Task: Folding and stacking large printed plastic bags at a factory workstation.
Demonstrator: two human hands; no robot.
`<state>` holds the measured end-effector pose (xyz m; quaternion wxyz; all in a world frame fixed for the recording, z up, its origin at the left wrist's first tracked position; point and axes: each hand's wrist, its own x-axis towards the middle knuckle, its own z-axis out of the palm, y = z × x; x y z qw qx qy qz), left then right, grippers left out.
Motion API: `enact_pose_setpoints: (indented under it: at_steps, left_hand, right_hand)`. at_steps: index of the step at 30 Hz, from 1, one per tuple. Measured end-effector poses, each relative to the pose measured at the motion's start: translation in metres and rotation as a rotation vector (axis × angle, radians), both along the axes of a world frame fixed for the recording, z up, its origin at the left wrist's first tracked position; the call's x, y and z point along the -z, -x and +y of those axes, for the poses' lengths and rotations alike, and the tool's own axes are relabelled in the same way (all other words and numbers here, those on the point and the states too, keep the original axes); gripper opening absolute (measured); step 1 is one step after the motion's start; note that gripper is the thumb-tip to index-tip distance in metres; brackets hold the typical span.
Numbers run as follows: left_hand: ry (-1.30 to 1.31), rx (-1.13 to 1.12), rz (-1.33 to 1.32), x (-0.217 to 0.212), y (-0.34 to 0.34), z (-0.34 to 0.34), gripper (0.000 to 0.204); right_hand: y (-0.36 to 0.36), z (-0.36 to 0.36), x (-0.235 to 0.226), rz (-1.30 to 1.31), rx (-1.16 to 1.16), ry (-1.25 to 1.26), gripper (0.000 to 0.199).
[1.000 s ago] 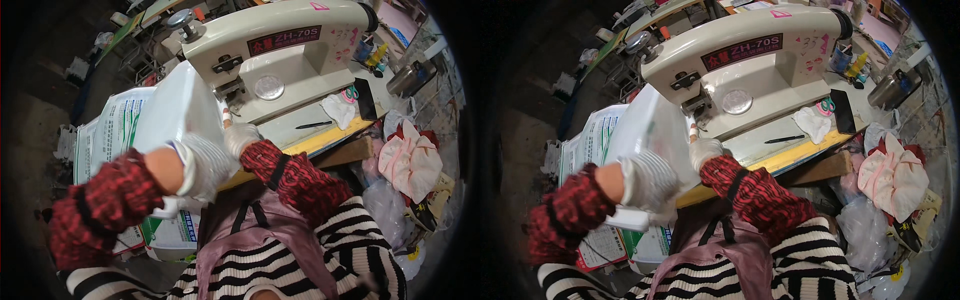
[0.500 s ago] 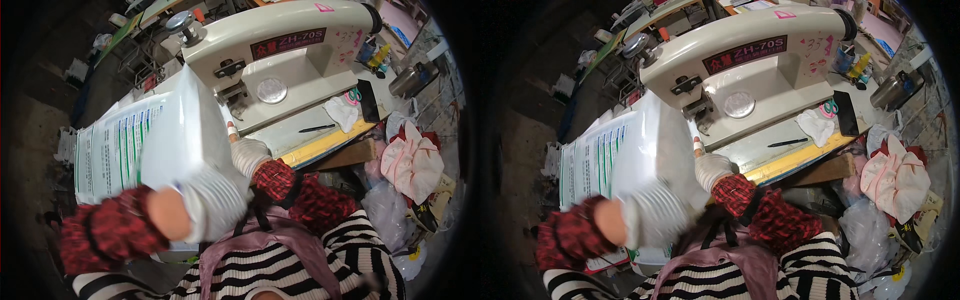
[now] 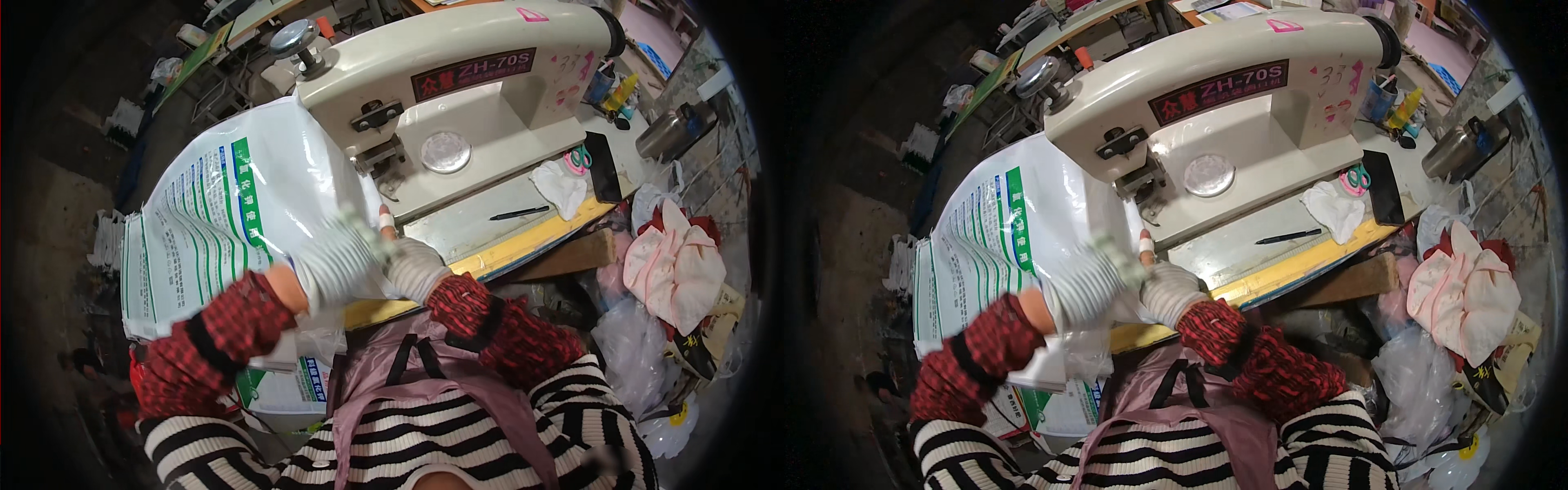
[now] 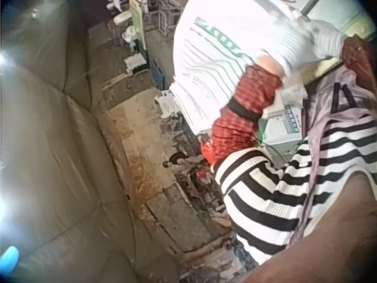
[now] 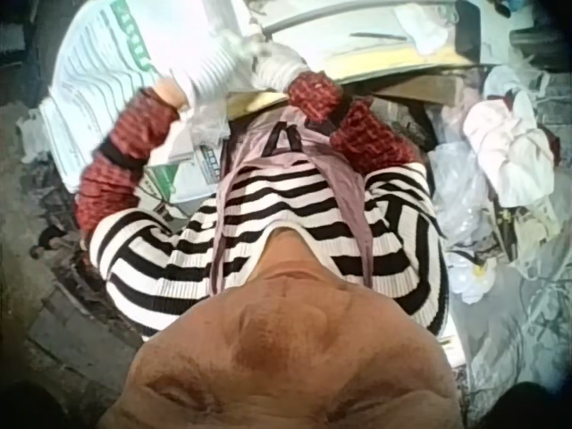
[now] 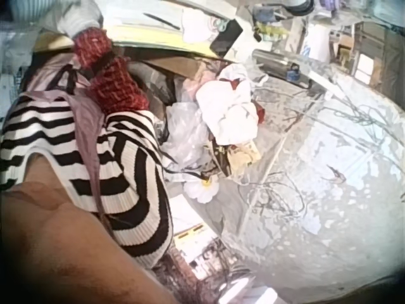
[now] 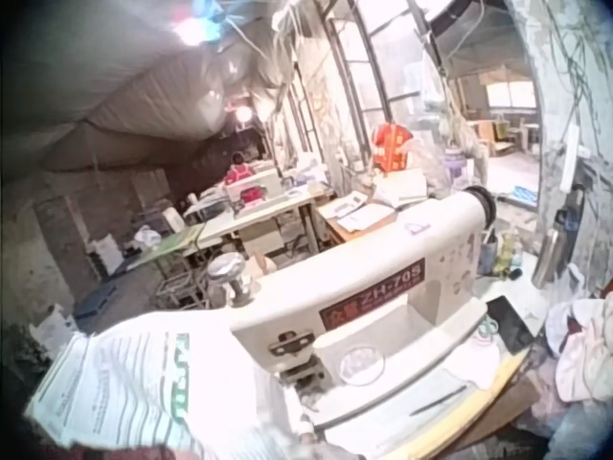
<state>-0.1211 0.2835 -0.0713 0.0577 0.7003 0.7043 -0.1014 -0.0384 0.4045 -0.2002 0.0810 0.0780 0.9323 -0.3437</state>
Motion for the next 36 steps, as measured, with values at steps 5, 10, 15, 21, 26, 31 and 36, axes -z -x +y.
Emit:
enact_pose_setpoints:
  at_steps: [5,10,15,21,26,31,36]
  left_hand:
    - [0.156,0.164,-0.132,0.034,0.064,-0.085,0.024]
    - [0.514,0.231,-0.335,-0.017,-0.064,0.021,0.018]
    - [0.200,-0.902,-1.164,0.053,-0.071,-0.025,0.032]
    - [-0.955,-1.435,-1.527,0.046,-0.034,-0.021,0.017]
    - [-0.808,-0.823,-0.402,0.083,0.005,-0.032,0.040]
    - [0.196,-0.778,-0.153,0.097,-0.019,-0.076,0.055]
    - [-0.454,-0.826,-0.382,0.056,-0.029,-0.051,0.057]
  right_hand:
    - [-0.007,-0.004,-0.045,-0.155,-0.120,-0.135,0.074]
    - [0.034,0.007,0.074,-0.305,-0.150,0.100,0.071]
    - [0.027,0.005,-0.019,-0.179,-0.063,-0.106,0.081]
    - [-0.039,-0.009,0.032,0.365,0.131,0.706,0.059]
    - [-0.064,-0.029,0.011,-0.134,0.024,1.611,0.037]
    - [-0.080,-0.018,0.009,-0.186,0.131,1.665,0.034]
    - [-0.082,-0.002,0.007,-0.233,0.063,1.588,0.041]
